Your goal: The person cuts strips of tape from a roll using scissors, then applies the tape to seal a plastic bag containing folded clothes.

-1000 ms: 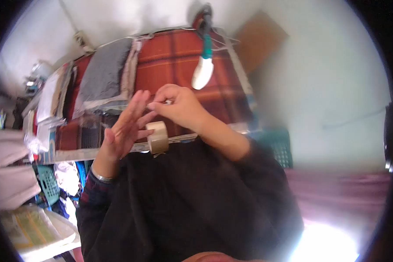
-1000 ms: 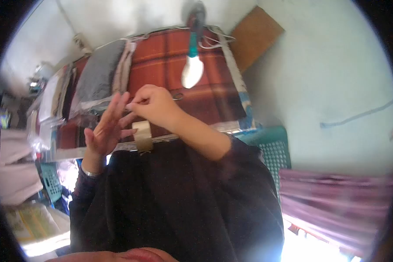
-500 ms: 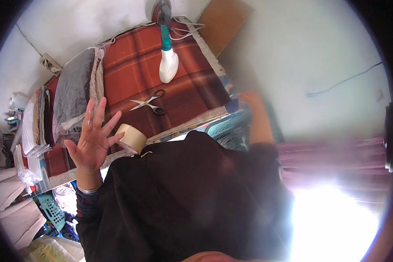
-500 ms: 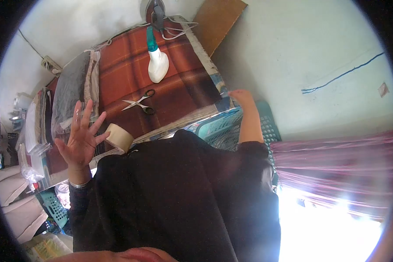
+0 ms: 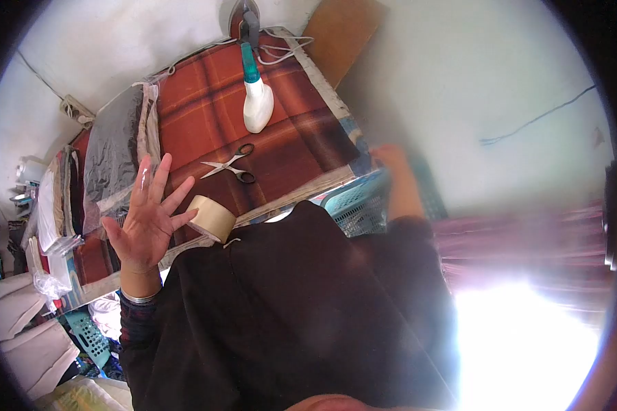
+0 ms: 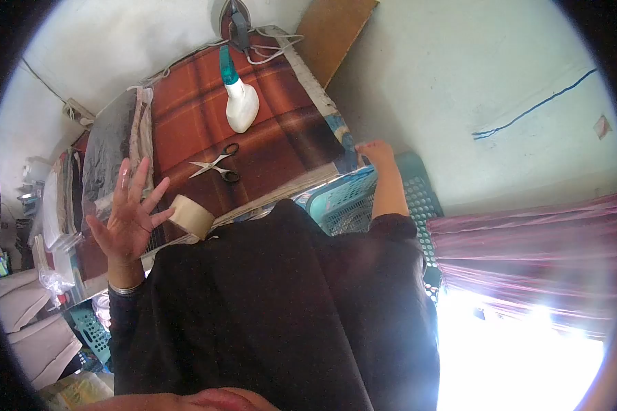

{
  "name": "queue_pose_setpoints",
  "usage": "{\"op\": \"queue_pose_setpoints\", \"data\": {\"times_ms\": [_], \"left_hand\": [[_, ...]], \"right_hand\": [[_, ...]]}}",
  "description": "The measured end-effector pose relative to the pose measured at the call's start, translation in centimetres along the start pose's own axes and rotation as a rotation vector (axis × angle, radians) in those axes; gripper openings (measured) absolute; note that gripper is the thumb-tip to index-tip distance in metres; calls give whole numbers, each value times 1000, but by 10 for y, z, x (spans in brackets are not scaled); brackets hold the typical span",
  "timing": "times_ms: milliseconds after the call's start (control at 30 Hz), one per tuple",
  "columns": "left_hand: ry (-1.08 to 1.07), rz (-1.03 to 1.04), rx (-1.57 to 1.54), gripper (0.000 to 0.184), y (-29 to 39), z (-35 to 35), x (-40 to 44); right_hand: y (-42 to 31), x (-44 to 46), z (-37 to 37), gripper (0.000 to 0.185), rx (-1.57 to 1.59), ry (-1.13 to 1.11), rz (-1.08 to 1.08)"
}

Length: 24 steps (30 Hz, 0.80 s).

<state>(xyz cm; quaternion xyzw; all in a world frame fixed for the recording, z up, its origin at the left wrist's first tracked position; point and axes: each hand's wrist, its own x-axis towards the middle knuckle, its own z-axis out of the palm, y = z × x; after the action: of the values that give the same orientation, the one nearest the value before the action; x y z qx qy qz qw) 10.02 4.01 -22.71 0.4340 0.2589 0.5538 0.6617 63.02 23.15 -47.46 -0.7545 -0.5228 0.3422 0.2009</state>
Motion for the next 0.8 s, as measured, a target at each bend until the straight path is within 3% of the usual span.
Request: {"op": "queue_pose_setpoints", "data": {"times_ms": [67,133,267,333,367,433,567,733,800], "left_hand": [[5,2,2,114,0,0,-1],[16,6,16,114,1,1,-3],[1,2,17,113,0,-5,-7],[-33,-36,19,113,-2,-2,-9],[-7,-26,26,113,-4,0,-9],[-72,-94,82,114,-5,2,-8],[-130,-171,101,111,-5,10,-8],[-184,-188,99,105,-5,12,-12],[-165,-193,123,105,-1,15,-15]], "right_hand": [[-10,-15,0,60,-73,10,49],[-6,-18,6,69,-284,274,-30],[-29,-38,4,75,-411,536,-38],[-76,-66,-2,63,15,480,-225],[-108,-86,-1,63,17,457,-243],[-184,-135,11,51,446,30,-382],[-284,-205,54,39,635,-653,-743],[-341,-242,83,31,800,-1034,-630],[-340,-236,101,26,773,-993,-641]]}}
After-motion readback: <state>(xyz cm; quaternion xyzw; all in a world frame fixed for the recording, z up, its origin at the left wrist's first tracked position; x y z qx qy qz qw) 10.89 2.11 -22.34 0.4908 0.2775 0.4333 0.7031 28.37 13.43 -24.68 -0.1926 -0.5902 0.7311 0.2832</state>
